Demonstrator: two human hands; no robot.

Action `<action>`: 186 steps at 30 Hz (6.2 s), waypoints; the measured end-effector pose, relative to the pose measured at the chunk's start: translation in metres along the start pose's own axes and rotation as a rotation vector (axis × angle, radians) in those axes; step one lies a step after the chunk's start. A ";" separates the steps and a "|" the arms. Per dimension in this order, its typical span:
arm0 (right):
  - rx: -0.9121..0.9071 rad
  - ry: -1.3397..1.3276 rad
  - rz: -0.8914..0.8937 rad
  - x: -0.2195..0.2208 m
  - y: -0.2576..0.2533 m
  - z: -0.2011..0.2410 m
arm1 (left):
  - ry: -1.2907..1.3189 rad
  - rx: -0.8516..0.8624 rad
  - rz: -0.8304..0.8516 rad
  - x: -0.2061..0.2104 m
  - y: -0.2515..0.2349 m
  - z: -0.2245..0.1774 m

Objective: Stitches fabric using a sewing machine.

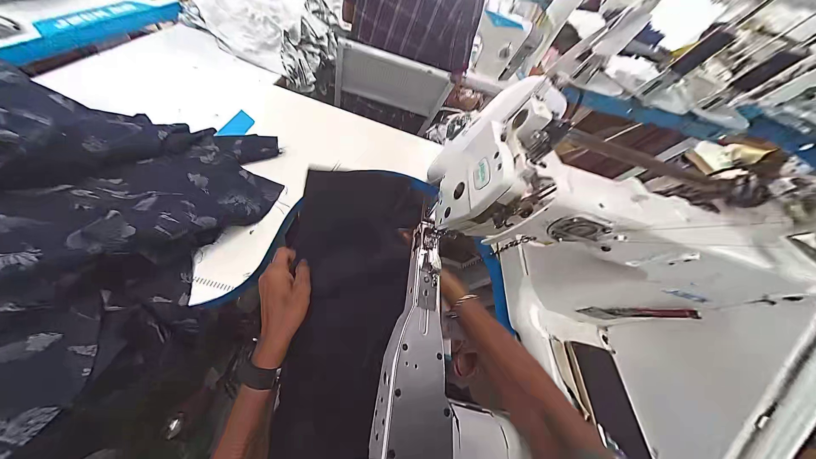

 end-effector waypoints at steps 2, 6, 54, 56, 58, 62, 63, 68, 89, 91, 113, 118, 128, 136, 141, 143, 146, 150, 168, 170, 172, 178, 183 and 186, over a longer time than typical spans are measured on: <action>0.192 0.499 0.252 -0.029 0.023 -0.005 | -0.196 -0.232 0.150 0.007 0.034 0.028; 0.450 0.940 0.690 -0.043 0.125 -0.016 | -0.222 -0.622 0.879 0.046 0.087 0.074; -0.356 -0.231 -0.050 -0.040 0.100 0.058 | 0.043 0.522 0.534 0.136 0.057 -0.066; -0.326 0.013 -0.186 -0.040 0.110 0.069 | 0.042 0.530 0.534 0.137 0.056 -0.065; -0.284 0.033 -0.240 -0.038 0.118 0.071 | 0.064 0.505 0.539 0.135 0.057 -0.063; -0.250 -0.231 -0.101 -0.045 0.106 0.056 | 0.049 0.499 0.518 0.141 0.056 -0.064; -0.249 -0.263 -0.076 -0.046 0.104 0.054 | 0.038 0.494 0.517 0.142 0.056 -0.065; -0.238 -0.288 -0.089 -0.045 0.104 0.056 | 0.011 0.494 0.506 0.143 0.054 -0.067; -0.439 0.960 -0.222 -0.032 0.232 0.132 | 0.085 0.444 0.451 0.084 0.114 -0.065; -0.344 1.019 -0.169 -0.007 0.230 0.137 | 0.105 0.477 0.394 0.093 0.107 -0.061; -0.144 1.003 0.015 -0.024 0.206 0.122 | 0.254 0.594 0.396 0.080 0.115 -0.063; -0.162 1.139 0.065 -0.049 0.193 0.154 | 0.061 0.326 0.488 0.081 0.110 -0.067; -0.076 1.020 0.219 -0.051 0.180 0.148 | 0.159 0.546 0.362 0.111 0.086 -0.065; -0.123 1.238 0.229 -0.035 0.152 0.150 | 0.183 0.569 0.466 0.087 0.098 -0.056; 0.079 1.020 0.387 -0.047 0.137 0.128 | 0.313 0.466 0.529 0.096 0.081 -0.047; 0.153 0.943 0.384 -0.050 0.159 0.091 | 0.376 0.297 0.641 0.070 0.072 -0.023; -0.002 0.809 0.269 -0.058 0.202 0.040 | 0.274 0.263 0.791 0.037 0.052 0.004; -0.288 1.112 -0.104 -0.050 0.235 0.148 | 0.073 0.656 0.652 0.052 0.089 -0.065; 0.029 1.165 -0.045 -0.032 0.165 0.160 | 0.080 0.405 0.390 0.090 0.091 -0.062; 0.002 1.146 0.071 -0.044 0.173 0.161 | 0.085 0.409 0.491 0.087 0.094 -0.061; -0.093 1.160 0.114 -0.043 0.174 0.167 | 0.205 0.352 0.673 0.091 0.088 -0.059; -0.289 1.327 -0.031 -0.018 0.148 0.165 | 0.735 0.011 1.103 0.119 0.043 -0.034; -0.226 1.207 -0.079 -0.018 0.124 0.156 | 1.046 -0.154 0.950 0.143 0.034 -0.026; -0.102 1.093 -0.116 -0.032 0.138 0.139 | 0.815 -0.148 0.839 0.123 0.042 -0.033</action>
Point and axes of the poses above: each hand's wrist, its own y-axis away from the middle knuckle, its own x-axis out of the palm, z = x × y, the point moved 4 cm from there along -y, towards the middle knuckle, and after that the axes turned 13 degrees about y, right-handed, at the moved point
